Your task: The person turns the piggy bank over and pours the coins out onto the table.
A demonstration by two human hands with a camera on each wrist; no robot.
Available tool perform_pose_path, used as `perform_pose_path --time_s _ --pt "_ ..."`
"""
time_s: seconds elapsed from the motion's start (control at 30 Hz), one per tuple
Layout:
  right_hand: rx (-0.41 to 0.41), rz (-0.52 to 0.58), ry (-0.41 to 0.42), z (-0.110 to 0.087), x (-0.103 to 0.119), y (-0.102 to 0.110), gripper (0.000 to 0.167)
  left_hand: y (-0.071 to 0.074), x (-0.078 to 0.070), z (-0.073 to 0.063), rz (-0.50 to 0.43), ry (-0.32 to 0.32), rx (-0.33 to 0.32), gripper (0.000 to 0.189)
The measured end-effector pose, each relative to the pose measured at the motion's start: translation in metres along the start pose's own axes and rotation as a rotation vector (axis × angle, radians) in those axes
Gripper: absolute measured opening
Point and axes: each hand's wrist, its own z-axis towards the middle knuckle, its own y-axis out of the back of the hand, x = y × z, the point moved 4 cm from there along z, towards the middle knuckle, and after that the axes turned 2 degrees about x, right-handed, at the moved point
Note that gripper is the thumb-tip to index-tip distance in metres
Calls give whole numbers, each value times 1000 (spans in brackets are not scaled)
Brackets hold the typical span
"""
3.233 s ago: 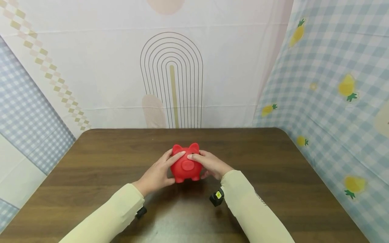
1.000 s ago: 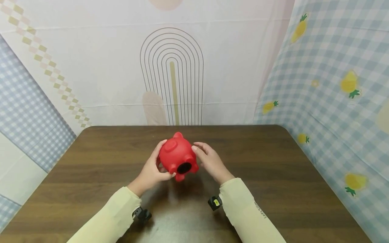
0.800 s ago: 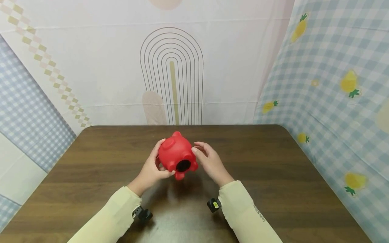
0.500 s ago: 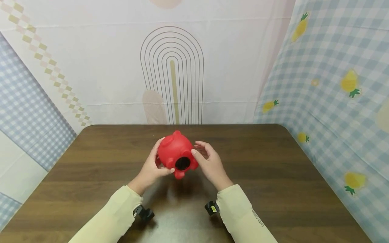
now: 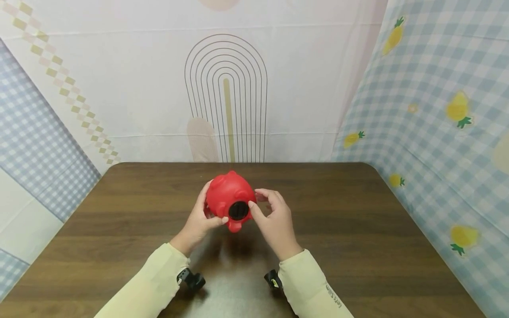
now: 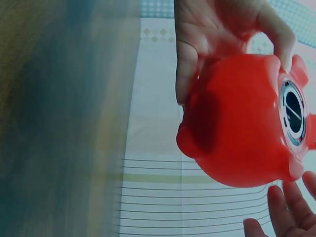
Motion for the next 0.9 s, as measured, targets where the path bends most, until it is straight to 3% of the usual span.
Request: perform_pose_path --time_s 0.27,0.47,0.9 --pt "-43 -166 151 -8 4 -3 26 -1 0 0 19 39 -27 92" --pt "-61 -263 281 -10 8 -6 23 -2 0 2 21 26 -31 93" --pt "-80 -415 385 -8 11 -11 20 -4 -2 5 50 -31 -51 92"
